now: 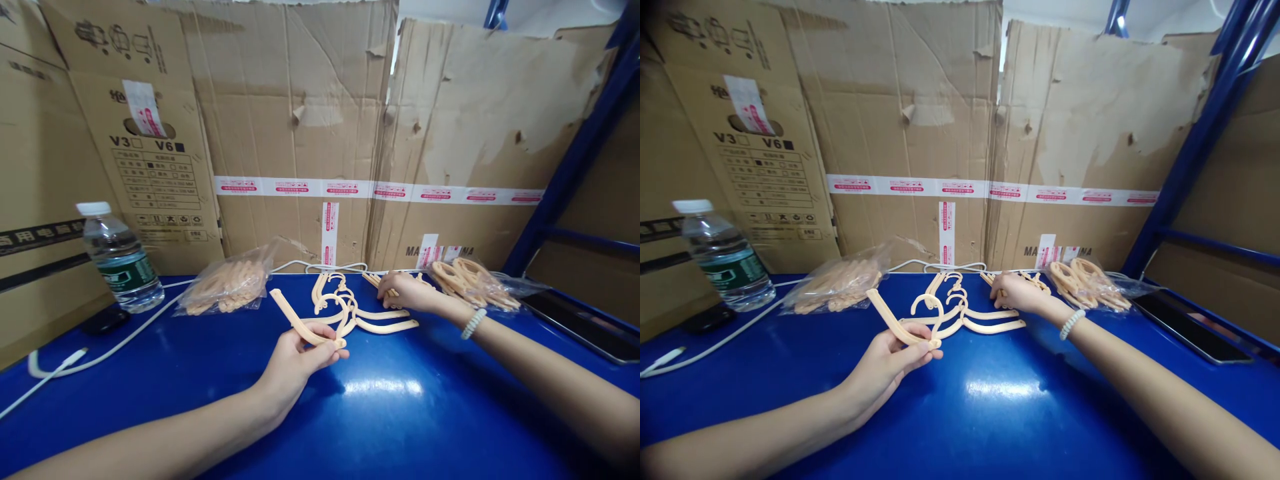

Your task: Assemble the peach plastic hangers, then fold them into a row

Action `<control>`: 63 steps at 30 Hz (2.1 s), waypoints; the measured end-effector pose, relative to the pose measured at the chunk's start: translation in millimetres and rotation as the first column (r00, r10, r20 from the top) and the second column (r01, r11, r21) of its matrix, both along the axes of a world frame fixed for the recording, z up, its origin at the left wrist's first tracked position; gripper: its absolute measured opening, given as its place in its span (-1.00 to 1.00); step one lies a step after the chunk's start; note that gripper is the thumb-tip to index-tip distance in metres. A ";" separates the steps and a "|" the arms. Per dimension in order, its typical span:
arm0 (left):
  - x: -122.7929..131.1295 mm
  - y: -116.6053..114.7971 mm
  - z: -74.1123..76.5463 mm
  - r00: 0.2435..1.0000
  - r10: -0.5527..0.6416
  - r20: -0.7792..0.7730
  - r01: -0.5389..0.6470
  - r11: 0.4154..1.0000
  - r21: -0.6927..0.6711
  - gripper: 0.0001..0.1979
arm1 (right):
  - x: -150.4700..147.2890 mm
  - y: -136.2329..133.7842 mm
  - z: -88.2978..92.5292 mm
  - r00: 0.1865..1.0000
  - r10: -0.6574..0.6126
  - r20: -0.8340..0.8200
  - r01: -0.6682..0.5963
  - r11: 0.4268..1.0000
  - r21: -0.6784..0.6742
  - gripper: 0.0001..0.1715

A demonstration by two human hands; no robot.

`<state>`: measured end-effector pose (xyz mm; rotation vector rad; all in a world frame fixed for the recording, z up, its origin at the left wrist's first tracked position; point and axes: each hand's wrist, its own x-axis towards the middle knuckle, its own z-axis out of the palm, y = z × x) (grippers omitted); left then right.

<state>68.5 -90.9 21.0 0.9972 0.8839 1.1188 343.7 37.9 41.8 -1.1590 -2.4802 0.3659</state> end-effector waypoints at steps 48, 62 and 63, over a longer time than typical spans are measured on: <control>-3.6 0.5 -2.2 0.959 -0.218 -0.183 0.229 0.972 0.045 -0.81 | -81.0 -124.1 -27.1 0.499 -0.242 -0.832 -0.440 0.756 -0.484 -0.74; 1.6 -2.6 -4.0 0.970 -0.053 -0.236 0.073 0.994 0.076 -0.84 | -84.0 -130.7 -37.1 0.544 -0.186 -0.818 -0.307 0.863 -0.400 -0.76; 1.9 -2.9 -3.8 0.971 -0.048 -0.233 0.068 0.994 0.081 -0.84 | -85.2 -130.4 -37.5 0.549 -0.189 -0.814 -0.294 0.868 -0.400 -0.74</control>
